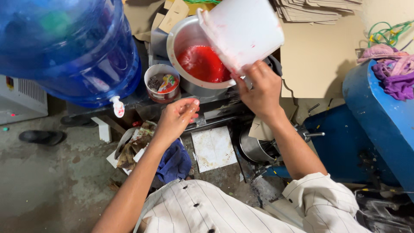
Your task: The person holds a white bucket containing red liquid and scrapes the interior with a steel wool pad. They pour the liquid into a larger container, then rinse the bucket with water from a dispenser. The person scrubs the bucket's interior and exterior with the pad and rinses it again before placing it on a blue cloth.
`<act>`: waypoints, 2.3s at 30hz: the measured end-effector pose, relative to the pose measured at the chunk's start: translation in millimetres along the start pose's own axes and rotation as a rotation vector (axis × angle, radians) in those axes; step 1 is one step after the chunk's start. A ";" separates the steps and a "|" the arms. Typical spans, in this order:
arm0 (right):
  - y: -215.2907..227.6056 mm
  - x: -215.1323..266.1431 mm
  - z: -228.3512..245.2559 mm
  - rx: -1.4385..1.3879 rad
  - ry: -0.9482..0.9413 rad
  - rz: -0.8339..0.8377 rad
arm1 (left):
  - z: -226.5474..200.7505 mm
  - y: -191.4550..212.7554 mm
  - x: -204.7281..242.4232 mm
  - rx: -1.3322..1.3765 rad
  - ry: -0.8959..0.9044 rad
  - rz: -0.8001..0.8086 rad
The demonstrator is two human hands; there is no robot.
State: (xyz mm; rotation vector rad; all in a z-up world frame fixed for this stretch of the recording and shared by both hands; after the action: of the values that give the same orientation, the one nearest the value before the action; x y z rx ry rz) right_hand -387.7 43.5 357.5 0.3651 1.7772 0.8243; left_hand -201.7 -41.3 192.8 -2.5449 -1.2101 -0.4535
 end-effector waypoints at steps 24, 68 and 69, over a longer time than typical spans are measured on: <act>-28.3 12.1 45.7 -1.319 -0.731 -0.503 | -58.6 16.4 40.5 0.449 -0.289 -0.019; -8.0 283.7 129.0 -0.753 -1.951 -0.197 | 127.1 315.0 246.3 -0.100 0.297 -0.719; -22.8 295.6 138.2 -0.735 -1.982 -0.108 | 124.6 316.1 247.8 -0.116 0.296 -0.733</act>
State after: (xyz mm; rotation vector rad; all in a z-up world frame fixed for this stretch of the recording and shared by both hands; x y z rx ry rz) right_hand -364.2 255.7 109.7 0.3289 -0.3566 0.5042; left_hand 214.5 -12.9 139.8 -1.9323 -2.0023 -1.0335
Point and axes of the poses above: each hand's wrist, its own x-axis away from the middle knuckle, its own y-axis out of the back of the hand, z = x × y, the point moved 5 cm from there along -x, towards the middle knuckle, and after that the axes turned 15 degrees about y, right-handed, at the moved point
